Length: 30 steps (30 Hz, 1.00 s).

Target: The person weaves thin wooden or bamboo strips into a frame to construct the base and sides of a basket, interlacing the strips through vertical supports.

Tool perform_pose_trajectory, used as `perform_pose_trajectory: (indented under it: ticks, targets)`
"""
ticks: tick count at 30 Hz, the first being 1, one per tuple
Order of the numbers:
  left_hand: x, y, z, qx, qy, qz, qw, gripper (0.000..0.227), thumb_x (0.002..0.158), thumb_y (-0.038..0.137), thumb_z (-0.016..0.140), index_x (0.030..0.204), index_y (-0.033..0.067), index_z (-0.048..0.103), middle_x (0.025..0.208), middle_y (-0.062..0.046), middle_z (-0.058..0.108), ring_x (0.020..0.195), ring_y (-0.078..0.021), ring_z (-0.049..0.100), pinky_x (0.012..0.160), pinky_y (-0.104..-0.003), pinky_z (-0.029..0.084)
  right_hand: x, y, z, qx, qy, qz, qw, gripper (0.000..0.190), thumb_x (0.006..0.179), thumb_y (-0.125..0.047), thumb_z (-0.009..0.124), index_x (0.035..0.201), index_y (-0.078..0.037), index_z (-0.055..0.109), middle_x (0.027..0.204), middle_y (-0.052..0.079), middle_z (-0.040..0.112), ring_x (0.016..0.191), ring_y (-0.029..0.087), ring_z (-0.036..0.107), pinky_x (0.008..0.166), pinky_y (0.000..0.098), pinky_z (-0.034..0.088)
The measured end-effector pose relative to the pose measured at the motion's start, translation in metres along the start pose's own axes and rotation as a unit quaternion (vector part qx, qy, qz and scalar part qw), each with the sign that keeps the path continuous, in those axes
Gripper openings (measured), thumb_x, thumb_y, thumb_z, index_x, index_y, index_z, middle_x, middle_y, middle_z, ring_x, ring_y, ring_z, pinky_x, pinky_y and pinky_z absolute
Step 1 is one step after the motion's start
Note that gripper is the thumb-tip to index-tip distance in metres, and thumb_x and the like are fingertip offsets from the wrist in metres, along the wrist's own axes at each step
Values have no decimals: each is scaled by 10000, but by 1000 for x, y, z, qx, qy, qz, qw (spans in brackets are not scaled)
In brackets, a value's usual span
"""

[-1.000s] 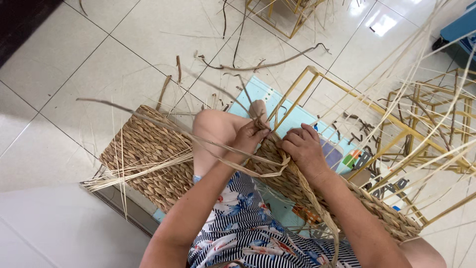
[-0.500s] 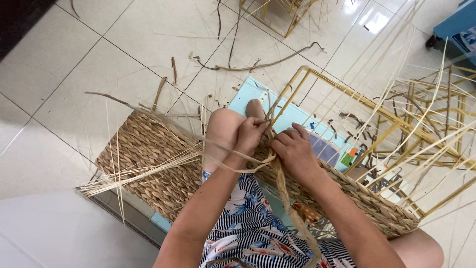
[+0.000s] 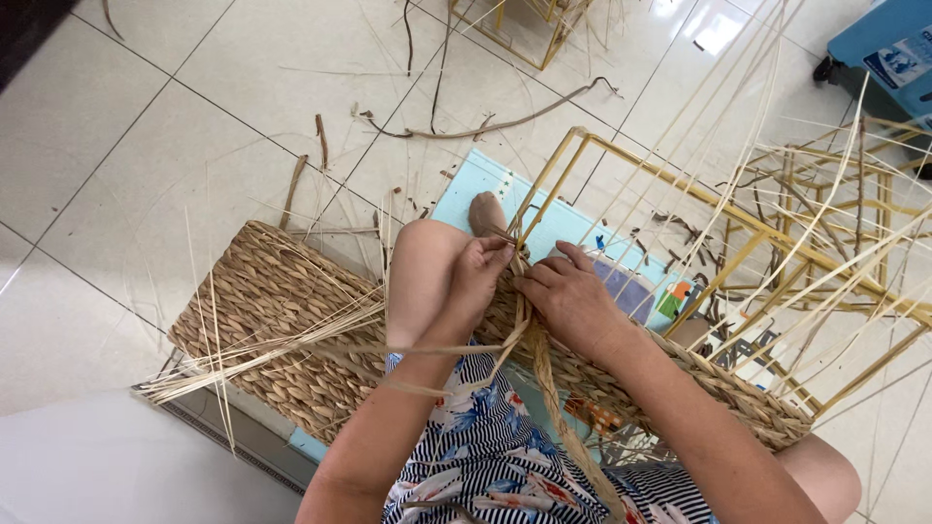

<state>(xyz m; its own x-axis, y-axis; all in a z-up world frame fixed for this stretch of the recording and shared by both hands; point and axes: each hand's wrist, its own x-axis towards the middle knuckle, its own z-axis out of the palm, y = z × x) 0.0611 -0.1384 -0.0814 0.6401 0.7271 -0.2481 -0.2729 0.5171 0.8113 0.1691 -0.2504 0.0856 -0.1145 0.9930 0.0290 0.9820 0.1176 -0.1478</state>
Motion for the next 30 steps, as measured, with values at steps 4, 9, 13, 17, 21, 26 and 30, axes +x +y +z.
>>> perform_pose_trajectory:
  ticks: [4,9,13,17,21,26,30]
  targets:
    - [-1,13,-2,-53,-48,-118,990,205,1042,171,628,1149,-1,658,1005,-52,727,878,-109,668,784,-249,550,-1,2,2,-6,8,-6,1000,366,787,-115,702,1152,-121,731,1019,42,702,1073,249,650,1150,499,355]
    - [-7,28,-2,-83,-121,-197,969,273,1083,257,531,1171,20,633,977,-47,710,868,-112,679,782,-247,573,3,21,-1,142,43,75,986,266,918,-160,733,1180,-123,705,1057,41,698,1077,252,657,1046,410,481]
    - [0,32,0,-122,-144,-199,962,283,1089,241,514,1205,14,637,1011,-44,720,890,-104,679,791,-251,577,19,36,-6,55,60,51,995,290,821,-132,750,1110,-130,717,1052,47,706,1028,250,661,964,433,467]
    - [3,32,-3,-118,-172,-225,952,304,1095,257,507,1197,2,638,1001,-84,725,851,-140,692,750,-277,588,32,38,-9,40,-7,47,998,344,737,-184,798,1076,-164,739,976,22,703,1009,255,639,907,435,450]
    - [0,36,-4,-135,-134,-254,948,279,1071,239,518,1219,35,638,1018,-62,715,859,-127,690,761,-269,593,41,38,-9,65,-33,70,995,303,709,-174,788,1008,-155,748,996,26,687,987,248,620,899,435,440]
    - [0,37,-3,-124,-154,-224,954,285,1091,254,510,1204,18,623,1012,-61,713,861,-117,687,767,-265,591,43,32,-2,5,-62,74,995,163,821,-206,738,968,-137,722,984,29,690,977,241,630,911,424,446]
    - [3,29,-7,-125,-168,-213,954,279,1109,237,510,1224,16,636,970,-41,705,786,-94,649,710,-259,572,46,32,-3,-19,-99,95,990,178,813,-231,735,956,-129,706,922,21,706,954,225,648,934,420,443]
